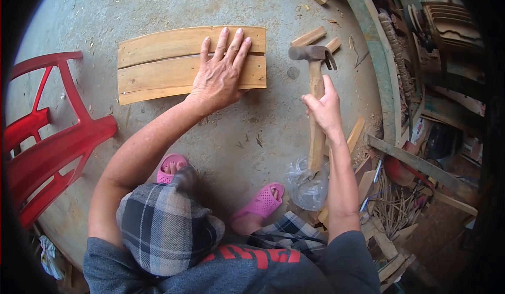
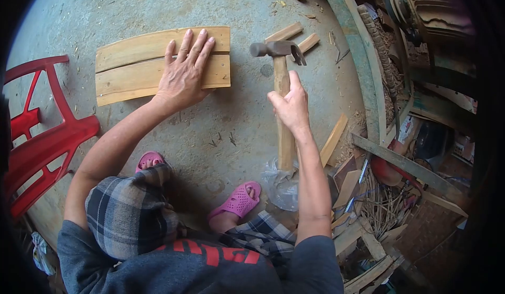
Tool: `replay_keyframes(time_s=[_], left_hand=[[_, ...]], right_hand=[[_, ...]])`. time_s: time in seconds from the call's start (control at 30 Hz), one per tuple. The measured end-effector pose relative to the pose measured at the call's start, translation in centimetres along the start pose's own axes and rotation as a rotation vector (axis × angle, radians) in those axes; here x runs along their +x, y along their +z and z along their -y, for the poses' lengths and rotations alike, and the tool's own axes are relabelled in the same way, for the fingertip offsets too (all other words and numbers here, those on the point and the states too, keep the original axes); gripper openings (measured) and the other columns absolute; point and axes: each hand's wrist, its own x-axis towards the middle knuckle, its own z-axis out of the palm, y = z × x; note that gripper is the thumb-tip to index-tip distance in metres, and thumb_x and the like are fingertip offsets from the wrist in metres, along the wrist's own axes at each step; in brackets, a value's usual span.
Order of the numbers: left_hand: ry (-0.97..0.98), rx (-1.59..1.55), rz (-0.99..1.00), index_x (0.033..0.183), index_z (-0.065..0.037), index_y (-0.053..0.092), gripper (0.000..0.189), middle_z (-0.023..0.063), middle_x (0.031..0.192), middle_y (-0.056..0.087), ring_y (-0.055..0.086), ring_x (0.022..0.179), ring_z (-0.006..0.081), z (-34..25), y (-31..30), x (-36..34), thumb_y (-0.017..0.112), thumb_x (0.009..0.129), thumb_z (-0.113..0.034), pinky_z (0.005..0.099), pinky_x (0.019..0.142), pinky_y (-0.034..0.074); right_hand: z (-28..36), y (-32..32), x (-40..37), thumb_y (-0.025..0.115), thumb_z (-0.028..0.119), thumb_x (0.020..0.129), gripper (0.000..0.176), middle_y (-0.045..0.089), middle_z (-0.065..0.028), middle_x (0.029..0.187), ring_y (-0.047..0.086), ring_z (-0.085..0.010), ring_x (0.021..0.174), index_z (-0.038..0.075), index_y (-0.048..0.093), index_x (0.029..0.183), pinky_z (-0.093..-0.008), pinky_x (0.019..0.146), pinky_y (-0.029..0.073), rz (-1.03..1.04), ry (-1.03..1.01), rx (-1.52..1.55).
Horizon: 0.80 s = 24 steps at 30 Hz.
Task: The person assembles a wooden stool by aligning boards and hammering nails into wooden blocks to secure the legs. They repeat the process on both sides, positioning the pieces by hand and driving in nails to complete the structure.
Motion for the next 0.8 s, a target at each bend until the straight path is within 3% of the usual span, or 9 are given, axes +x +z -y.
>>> replay_keyframes(time_s=[0.07,0.2,0.27,0.4,0.53,0.6,0.67,0.73,0.8], left_hand=[[-0.003,0.006,0.003,0.156,-0.008,0.022,0.106,0.0145,0.162,0.022,0.015,0.151,0.0362,0.0,-0.1,0.0,0.078,0.071,-0.038,0.0596,0.118,0.012],[-0.013,-0.022,0.000,0.156,-0.010,0.021,0.107,0.0134,0.163,0.021,0.014,0.152,0.0355,-0.2,0.0,0.0,0.079,0.070,-0.038,0.0594,0.118,0.012],[-0.024,0.002,-0.002,0.157,-0.011,0.021,0.107,0.0134,0.163,0.021,0.014,0.152,0.0354,-0.2,0.1,0.1,0.079,0.071,-0.039,0.0593,0.118,0.012],[-0.024,-0.017,-0.007,0.156,-0.012,0.022,0.108,0.0127,0.163,0.021,0.015,0.152,0.0339,-0.4,-0.1,0.1,0.080,0.070,-0.040,0.0589,0.119,0.012],[-0.029,-0.007,0.008,0.156,-0.012,0.022,0.108,0.0121,0.163,0.021,0.016,0.152,0.0335,-0.2,0.2,0.0,0.081,0.070,-0.041,0.0585,0.119,0.012],[-0.017,0.010,-0.013,0.156,-0.012,0.023,0.108,0.0119,0.163,0.022,0.017,0.151,0.0340,-0.1,0.2,0.1,0.081,0.070,-0.041,0.0584,0.119,0.012],[-0.053,0.046,0.040,0.157,-0.015,0.021,0.110,0.0096,0.163,0.020,0.013,0.152,0.0318,-0.6,-0.3,0.2,0.082,0.070,-0.045,0.0545,0.121,0.010],[-0.032,-0.012,-0.002,0.157,-0.015,0.021,0.111,0.0095,0.163,0.020,0.014,0.152,0.0315,-0.5,-0.1,-0.1,0.083,0.069,-0.046,0.0540,0.121,0.011],[-0.041,-0.014,0.034,0.157,-0.015,0.021,0.112,0.0096,0.163,0.021,0.015,0.152,0.0306,-0.3,-0.2,0.3,0.083,0.069,-0.046,0.0532,0.121,0.010]], right_hand=[[-0.5,-0.9,0.3,0.065,0.008,0.077,0.039,0.063,-0.0079,0.081,0.060,-0.0176,0.068,0.002,0.051,0.114,-0.0345,0.066,0.052,-0.040,-0.322,-0.571],[0.5,-1.3,1.9,0.066,0.008,0.077,0.039,0.064,-0.0085,0.081,0.060,-0.0165,0.068,0.004,0.052,0.112,-0.0336,0.065,0.050,-0.097,-0.419,-0.436],[0.4,-1.0,2.4,0.065,0.008,0.077,0.037,0.063,-0.0082,0.078,0.060,-0.0170,0.067,0.006,0.051,0.111,-0.0354,0.062,0.050,-0.122,-0.337,-0.438],[-1.3,0.4,1.7,0.063,0.009,0.078,0.037,0.060,-0.0077,0.075,0.058,-0.0165,0.064,0.007,0.049,0.112,-0.0345,0.060,0.049,0.139,-0.390,-0.682],[-0.8,-0.3,2.5,0.066,0.010,0.078,0.051,0.062,-0.0050,0.079,0.061,-0.0149,0.063,0.009,0.047,0.125,-0.0322,0.062,0.051,0.129,-0.304,-0.454],[-0.5,-0.8,3.2,0.067,0.011,0.078,0.055,0.063,-0.0034,0.079,0.063,-0.0148,0.065,0.009,0.046,0.129,-0.0314,0.062,0.051,-0.022,-0.244,-0.157],[-2.1,-0.4,3.1,0.066,0.010,0.078,0.051,0.063,-0.0035,0.077,0.063,-0.0148,0.066,0.009,0.046,0.125,-0.0316,0.061,0.050,-0.094,-0.295,-0.284],[-3.8,0.1,1.9,0.066,0.009,0.078,0.048,0.062,-0.0030,0.075,0.063,-0.0144,0.066,0.008,0.047,0.122,-0.0320,0.060,0.050,0.153,-0.397,-0.706],[-3.5,-0.8,1.5,0.063,0.007,0.078,0.043,0.061,-0.0028,0.074,0.063,-0.0141,0.065,0.007,0.047,0.118,-0.0315,0.060,0.049,0.130,-0.404,-0.689]])
